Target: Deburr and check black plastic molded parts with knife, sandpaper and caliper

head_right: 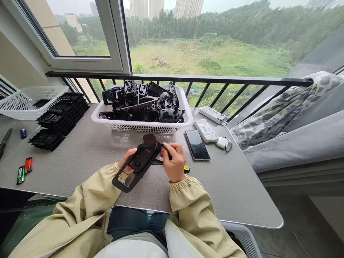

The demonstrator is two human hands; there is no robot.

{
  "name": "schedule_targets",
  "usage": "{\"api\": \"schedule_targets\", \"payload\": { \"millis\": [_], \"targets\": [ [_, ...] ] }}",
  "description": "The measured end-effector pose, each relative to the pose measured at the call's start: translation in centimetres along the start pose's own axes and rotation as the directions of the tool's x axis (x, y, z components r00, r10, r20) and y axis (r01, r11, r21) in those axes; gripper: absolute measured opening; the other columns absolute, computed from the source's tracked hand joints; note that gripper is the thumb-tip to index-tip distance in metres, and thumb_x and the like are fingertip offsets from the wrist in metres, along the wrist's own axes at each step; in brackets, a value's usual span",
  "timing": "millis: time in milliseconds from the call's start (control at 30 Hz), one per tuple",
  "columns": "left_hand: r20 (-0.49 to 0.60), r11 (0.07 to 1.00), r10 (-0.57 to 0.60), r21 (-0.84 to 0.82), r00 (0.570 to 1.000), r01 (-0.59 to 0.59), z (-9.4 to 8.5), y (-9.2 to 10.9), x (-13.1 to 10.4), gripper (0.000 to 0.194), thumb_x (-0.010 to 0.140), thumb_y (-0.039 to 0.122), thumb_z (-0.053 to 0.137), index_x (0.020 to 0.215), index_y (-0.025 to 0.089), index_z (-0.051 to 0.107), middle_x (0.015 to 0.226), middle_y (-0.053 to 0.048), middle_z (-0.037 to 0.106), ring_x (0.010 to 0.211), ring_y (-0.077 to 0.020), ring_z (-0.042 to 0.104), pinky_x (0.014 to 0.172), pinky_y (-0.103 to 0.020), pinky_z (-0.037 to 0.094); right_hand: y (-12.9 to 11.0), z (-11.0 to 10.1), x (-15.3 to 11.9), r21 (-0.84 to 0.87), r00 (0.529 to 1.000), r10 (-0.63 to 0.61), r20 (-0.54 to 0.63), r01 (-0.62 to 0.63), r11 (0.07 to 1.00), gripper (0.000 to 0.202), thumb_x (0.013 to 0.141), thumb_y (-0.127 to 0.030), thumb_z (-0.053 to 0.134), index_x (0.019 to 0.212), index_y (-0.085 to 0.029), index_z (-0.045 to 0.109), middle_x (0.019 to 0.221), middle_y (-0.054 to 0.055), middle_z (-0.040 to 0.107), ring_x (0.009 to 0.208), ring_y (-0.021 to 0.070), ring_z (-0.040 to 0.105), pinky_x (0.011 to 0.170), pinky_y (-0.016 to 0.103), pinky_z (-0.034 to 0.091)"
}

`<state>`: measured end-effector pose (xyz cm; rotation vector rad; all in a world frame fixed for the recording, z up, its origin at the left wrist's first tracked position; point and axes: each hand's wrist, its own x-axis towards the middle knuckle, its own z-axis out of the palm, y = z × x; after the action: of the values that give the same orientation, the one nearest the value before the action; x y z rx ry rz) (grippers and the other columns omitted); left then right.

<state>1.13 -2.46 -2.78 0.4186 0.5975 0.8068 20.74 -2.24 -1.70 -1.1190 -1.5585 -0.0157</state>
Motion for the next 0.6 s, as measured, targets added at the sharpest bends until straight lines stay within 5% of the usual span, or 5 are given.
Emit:
{"api": "schedule_targets", "payload": {
  "millis": [167, 333, 600],
  "targets": [
    [0.032, 1.000, 0.007, -0.013, 0.999, -0.007, 0.2, 0.1, -0.1, 0.041, 0.087, 0.043, 0.055, 0.106, 0.009, 0.068, 0.091, -0.012, 0.076, 0.081, -0.0224, 0.072, 0.074, -0.030, 0.053, 0.6, 0.1, 0.1, -0.003, 0.983, 0.159, -0.095, -0.160, 0.987, 0.017, 0.086, -0.028, 0.062, 0.094, -0.019, 0.074, 0.081, 0.004, 0.060, 0.074, 0.0172, 0.060, 0.067, 0.031, 0.052],
    [0.024, 0.999, -0.041, 0.037, 0.999, 0.041, 0.5, -0.4, 0.0, 0.040, 0.086, 0.046, 0.059, 0.101, 0.010, 0.070, 0.087, -0.010, 0.076, 0.077, -0.0191, 0.072, 0.073, -0.026, 0.052, -0.7, 1.5, -0.8, 0.016, 0.993, 0.115, -0.021, -0.114, 0.993, 0.018, 0.089, -0.025, 0.058, 0.098, -0.019, 0.073, 0.081, 0.004, 0.060, 0.073, 0.0165, 0.059, 0.068, 0.031, 0.052],
    [0.023, 0.997, 0.063, 0.053, 0.998, -0.064, 0.6, -1.6, 0.2, 0.062, 0.073, 0.050, 0.072, 0.125, 0.019, 0.060, 0.093, -0.008, 0.073, 0.086, -0.0215, 0.070, 0.080, -0.030, 0.052, -1.5, 2.0, -1.1, 0.038, 0.996, 0.080, 0.028, -0.081, 0.996, 0.027, 0.092, -0.020, 0.052, 0.113, -0.023, 0.069, 0.085, 0.006, 0.058, 0.080, 0.0190, 0.058, 0.074, 0.035, 0.053]
  ]
}}
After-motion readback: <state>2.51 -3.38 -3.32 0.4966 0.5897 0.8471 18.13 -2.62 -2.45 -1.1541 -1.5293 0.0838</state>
